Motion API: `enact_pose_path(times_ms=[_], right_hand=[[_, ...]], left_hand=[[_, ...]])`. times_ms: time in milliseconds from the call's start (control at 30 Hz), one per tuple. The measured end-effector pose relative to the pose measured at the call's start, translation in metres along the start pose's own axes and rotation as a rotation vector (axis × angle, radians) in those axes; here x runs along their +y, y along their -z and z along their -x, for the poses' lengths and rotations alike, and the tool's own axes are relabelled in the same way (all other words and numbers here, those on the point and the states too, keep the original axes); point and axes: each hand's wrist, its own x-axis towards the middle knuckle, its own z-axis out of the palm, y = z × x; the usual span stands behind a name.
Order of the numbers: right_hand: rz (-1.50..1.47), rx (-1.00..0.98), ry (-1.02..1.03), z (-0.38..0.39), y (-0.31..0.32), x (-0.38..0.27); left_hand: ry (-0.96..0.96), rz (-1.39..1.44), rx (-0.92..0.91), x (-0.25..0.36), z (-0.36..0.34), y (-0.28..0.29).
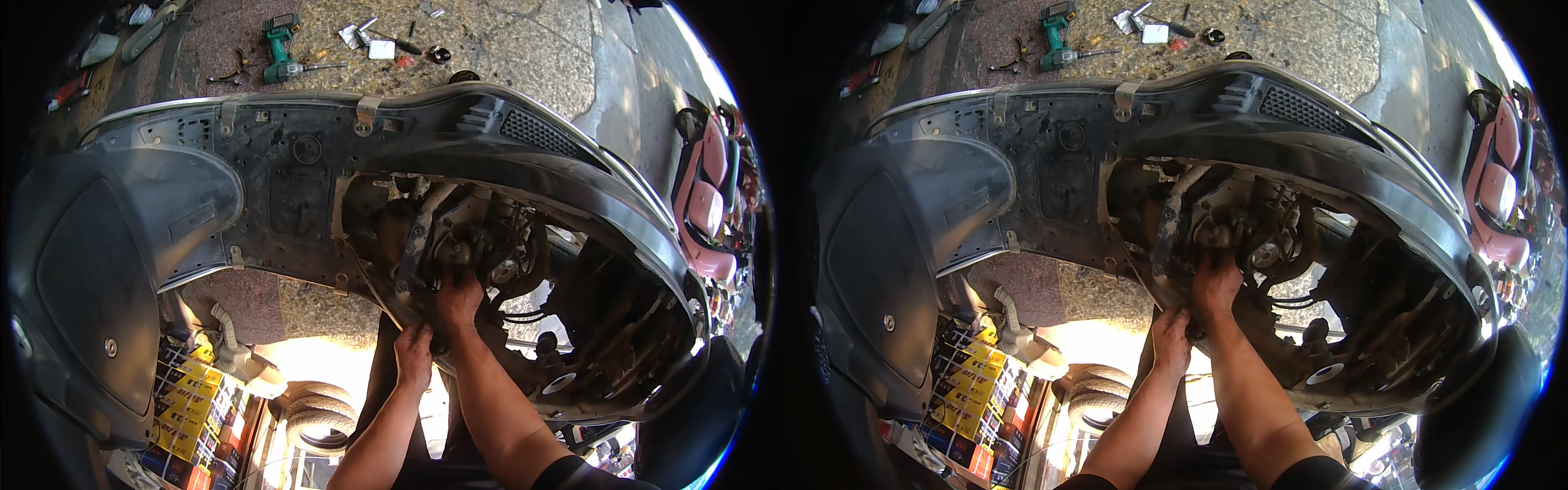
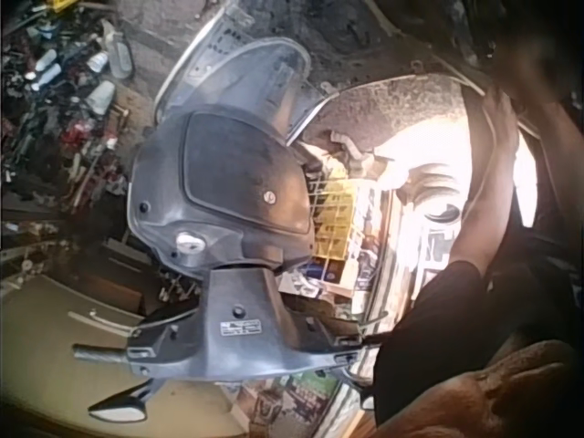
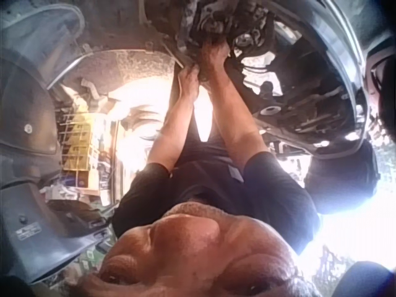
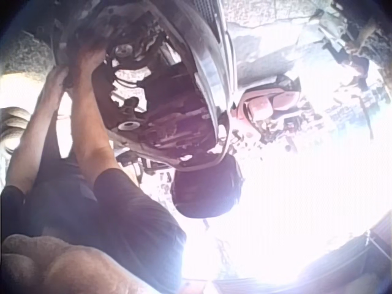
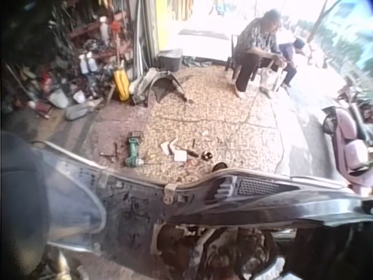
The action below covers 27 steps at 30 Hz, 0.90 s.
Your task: The person works on a motorcycle engine, wiping components with a cloth and using a cordless impact wrench to tighten bolts. They handle engine parts and fasteners, moving between the engine bay and the rear wheel area.
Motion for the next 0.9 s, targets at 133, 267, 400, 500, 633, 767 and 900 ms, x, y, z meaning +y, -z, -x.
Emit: enact_pose_path(times_ms=[133, 267, 400, 500, 633, 767, 900], right_hand=[[0.076, -0.043, -0.005, -0.002, 0.001, 0.000], [0.102, -0.148, -0.060, -0.004, 0.000, 0.000], [-0.007, -0.197, -0.008, -0.005, 0.002, 0.002], [0.032, -0.284, 0.011, -0.007, 0.007, 0.005], [0.079, -0.264, -0.035, -0.010, 0.006, 0.011], [-0.026, -0.271, 0.080, -0.009, -0.002, 0.013], [-0.272, -0.410, 0.157, -0.008, 0.000, 0.008]], left_hand=[[0.030, 0.066, 0.015, 0.002, 0.002, -0.004], [0.040, 0.060, 0.023, 0.009, 0.005, -0.007], [0.014, 0.030, 0.017, 0.012, 0.006, -0.009], [0.020, 0.031, 0.033, 0.011, 0.006, -0.009], [0.036, 0.035, 0.032, 0.007, 0.005, -0.006], [0.031, 0.082, 0.013, 0.003, 0.003, -0.002], [0.043, 0.088, 0.032, 0.000, 0.002, 0.000]])
